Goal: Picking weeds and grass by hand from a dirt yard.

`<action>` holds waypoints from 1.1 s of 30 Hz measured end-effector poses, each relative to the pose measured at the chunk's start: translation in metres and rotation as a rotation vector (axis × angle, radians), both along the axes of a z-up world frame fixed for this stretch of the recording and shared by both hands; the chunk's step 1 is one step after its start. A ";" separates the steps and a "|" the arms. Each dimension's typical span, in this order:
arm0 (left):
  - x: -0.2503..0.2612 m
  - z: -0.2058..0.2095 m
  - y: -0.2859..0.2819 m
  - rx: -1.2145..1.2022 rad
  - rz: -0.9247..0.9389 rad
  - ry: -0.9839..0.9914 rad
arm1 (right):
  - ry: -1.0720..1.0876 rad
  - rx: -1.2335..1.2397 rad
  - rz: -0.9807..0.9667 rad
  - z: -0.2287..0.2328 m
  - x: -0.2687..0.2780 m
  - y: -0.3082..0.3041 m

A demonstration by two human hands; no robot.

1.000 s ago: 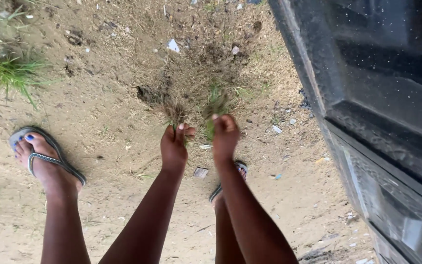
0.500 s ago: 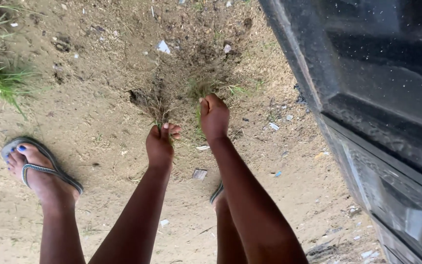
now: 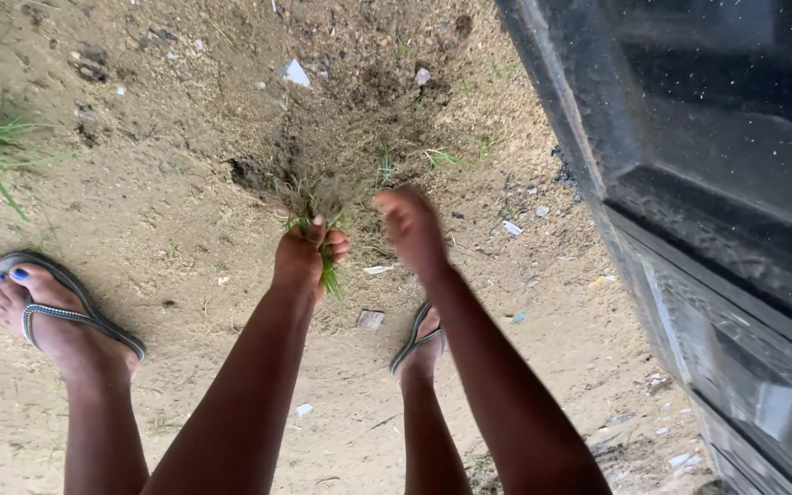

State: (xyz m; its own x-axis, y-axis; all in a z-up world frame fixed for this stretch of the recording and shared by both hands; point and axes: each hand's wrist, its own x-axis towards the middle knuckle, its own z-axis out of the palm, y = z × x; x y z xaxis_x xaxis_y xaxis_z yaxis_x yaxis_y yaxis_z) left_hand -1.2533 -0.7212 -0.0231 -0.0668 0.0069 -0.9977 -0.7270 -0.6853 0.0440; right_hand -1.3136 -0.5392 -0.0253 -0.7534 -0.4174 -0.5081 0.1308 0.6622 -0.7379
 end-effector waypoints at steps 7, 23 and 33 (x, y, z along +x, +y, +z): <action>0.002 0.003 0.008 0.026 0.056 0.016 | 0.604 0.835 0.091 -0.063 -0.059 0.052; -0.010 0.010 0.043 0.059 0.143 0.087 | -0.053 0.119 -0.441 0.006 0.051 -0.036; 0.024 -0.010 0.016 0.020 -0.087 0.007 | -0.095 0.097 0.113 0.024 0.044 -0.030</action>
